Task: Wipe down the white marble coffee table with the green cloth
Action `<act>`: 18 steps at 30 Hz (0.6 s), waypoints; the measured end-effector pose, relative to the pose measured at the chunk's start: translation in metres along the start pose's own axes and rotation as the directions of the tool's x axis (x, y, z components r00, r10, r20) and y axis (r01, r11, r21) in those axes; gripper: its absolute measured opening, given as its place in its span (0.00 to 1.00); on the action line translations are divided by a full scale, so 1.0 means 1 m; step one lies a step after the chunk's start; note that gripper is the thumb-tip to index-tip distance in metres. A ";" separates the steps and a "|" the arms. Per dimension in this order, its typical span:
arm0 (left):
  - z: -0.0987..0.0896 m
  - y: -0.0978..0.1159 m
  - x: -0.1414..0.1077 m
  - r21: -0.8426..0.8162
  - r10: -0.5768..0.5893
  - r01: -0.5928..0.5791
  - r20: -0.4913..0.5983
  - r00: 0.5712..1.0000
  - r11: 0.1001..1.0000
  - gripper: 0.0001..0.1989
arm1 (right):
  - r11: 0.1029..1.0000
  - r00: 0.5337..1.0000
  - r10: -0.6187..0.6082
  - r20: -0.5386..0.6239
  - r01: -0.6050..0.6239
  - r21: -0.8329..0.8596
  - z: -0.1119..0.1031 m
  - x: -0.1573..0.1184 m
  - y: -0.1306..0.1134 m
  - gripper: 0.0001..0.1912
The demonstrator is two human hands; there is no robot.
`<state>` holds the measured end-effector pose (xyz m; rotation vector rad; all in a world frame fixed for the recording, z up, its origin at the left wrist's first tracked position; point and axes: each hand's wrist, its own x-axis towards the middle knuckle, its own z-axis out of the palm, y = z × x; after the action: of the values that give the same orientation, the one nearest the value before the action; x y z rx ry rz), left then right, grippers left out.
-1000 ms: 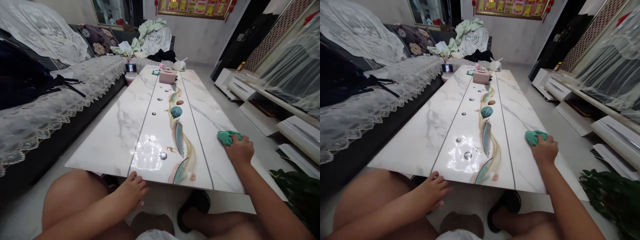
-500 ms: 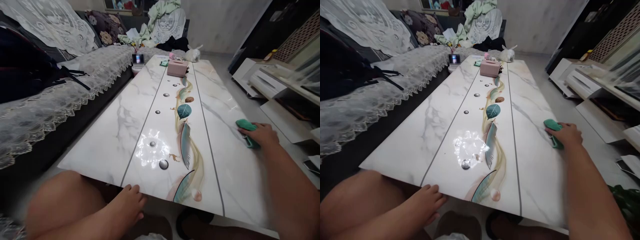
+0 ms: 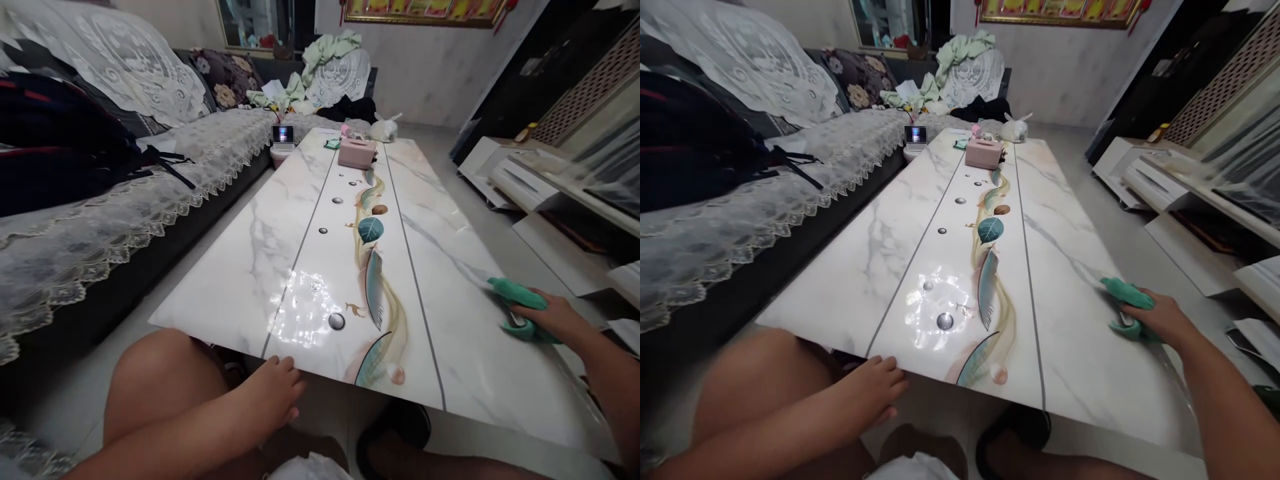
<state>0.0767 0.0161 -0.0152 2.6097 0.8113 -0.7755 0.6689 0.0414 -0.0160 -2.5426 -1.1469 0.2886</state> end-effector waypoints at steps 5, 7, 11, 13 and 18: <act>0.001 0.001 -0.015 -0.011 0.003 -0.003 -0.013 1.000 1.000 0.23 | 0.971 0.995 0.095 -0.020 -0.088 0.223 -0.003 -0.039 0.039 0.22; 0.006 0.001 -0.021 -0.022 -0.040 0.040 -0.003 0.999 0.999 0.23 | 0.965 0.996 0.087 -0.026 -0.077 0.249 -0.002 -0.052 0.050 0.23; 0.011 0.001 -0.027 -0.029 -0.116 0.115 -0.011 0.993 0.993 0.22 | 0.976 0.999 0.030 -0.032 -0.023 0.215 -0.002 -0.069 0.063 0.21; 0.009 0.000 -0.030 -0.038 -0.094 0.093 -0.049 0.994 0.995 0.22 | 0.983 0.999 0.024 -0.040 -0.016 0.185 -0.003 -0.072 0.067 0.20; 0.007 0.000 -0.033 -0.038 -0.053 0.050 -0.078 0.996 0.998 0.21 | 0.999 0.995 0.008 -0.098 -0.005 0.033 -0.005 -0.063 0.073 0.14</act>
<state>0.0512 -0.0008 -0.0019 2.6115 0.9097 -0.6686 0.6796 -0.0520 -0.0365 -2.5028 -1.0887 0.1802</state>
